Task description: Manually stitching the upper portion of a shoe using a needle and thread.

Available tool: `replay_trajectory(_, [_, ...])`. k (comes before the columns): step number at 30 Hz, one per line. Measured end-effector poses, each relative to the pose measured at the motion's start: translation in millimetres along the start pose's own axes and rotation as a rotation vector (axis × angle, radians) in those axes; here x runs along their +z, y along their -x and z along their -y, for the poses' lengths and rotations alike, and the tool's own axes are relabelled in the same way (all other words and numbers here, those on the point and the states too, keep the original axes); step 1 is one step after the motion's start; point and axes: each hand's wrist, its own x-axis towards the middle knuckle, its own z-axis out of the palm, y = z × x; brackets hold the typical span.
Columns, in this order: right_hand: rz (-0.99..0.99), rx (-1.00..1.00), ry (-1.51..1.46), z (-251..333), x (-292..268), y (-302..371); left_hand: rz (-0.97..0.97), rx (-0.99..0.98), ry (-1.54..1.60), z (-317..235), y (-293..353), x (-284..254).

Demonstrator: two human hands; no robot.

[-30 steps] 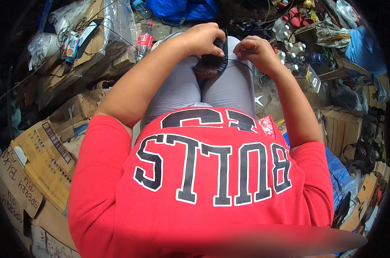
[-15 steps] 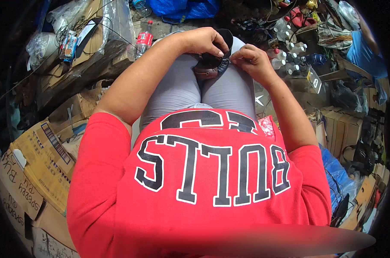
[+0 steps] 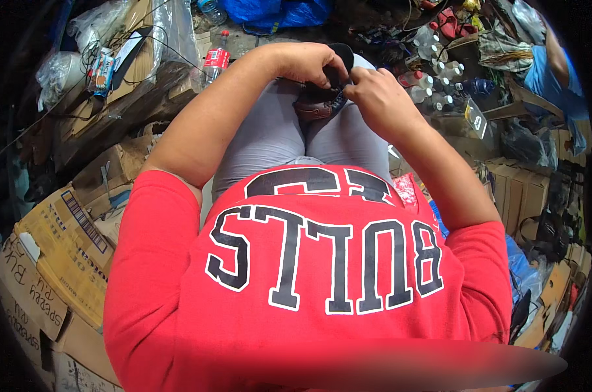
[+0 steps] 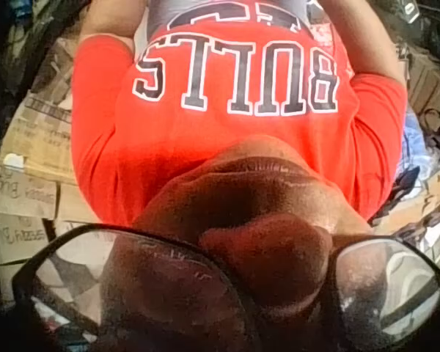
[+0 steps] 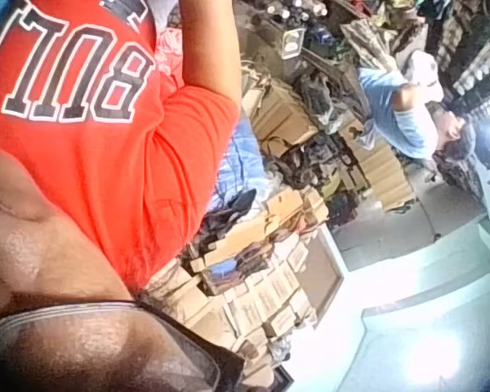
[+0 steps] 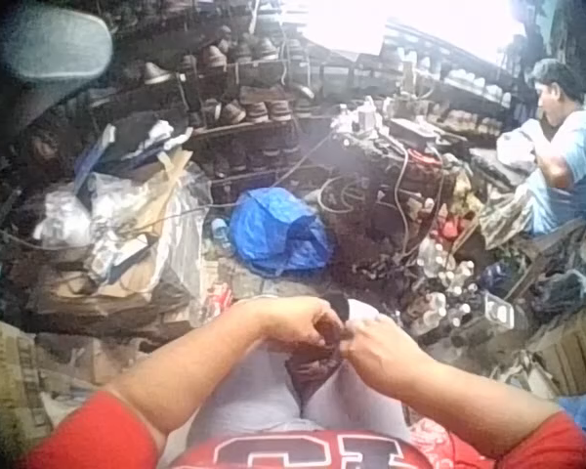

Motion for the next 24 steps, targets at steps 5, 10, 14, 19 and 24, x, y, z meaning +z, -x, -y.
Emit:
replay_trajectory(5, [-0.123, 0.048, -0.15, -9, 21, -12, -0.232, -0.038, -0.14, -3, -11, 0])
replay_trajectory(10, [0.044, 0.418, -0.955, -27, 27, -3, -0.828, 0.034, -0.345, -3, 11, 26])
replay_trajectory(14, [-0.106, 0.443, -1.183, -46, 32, 16, -0.57, -0.156, -0.156, -12, 63, 38])
replay_trajectory(19, [-0.308, 0.257, -0.683, -43, 52, 24, -0.372, -0.382, -0.079, 3, 123, 14])
replay_trajectory(24, [-0.821, 0.859, -1.623, -76, 87, 14, -0.71, -0.405, 0.239, 33, 138, -18])
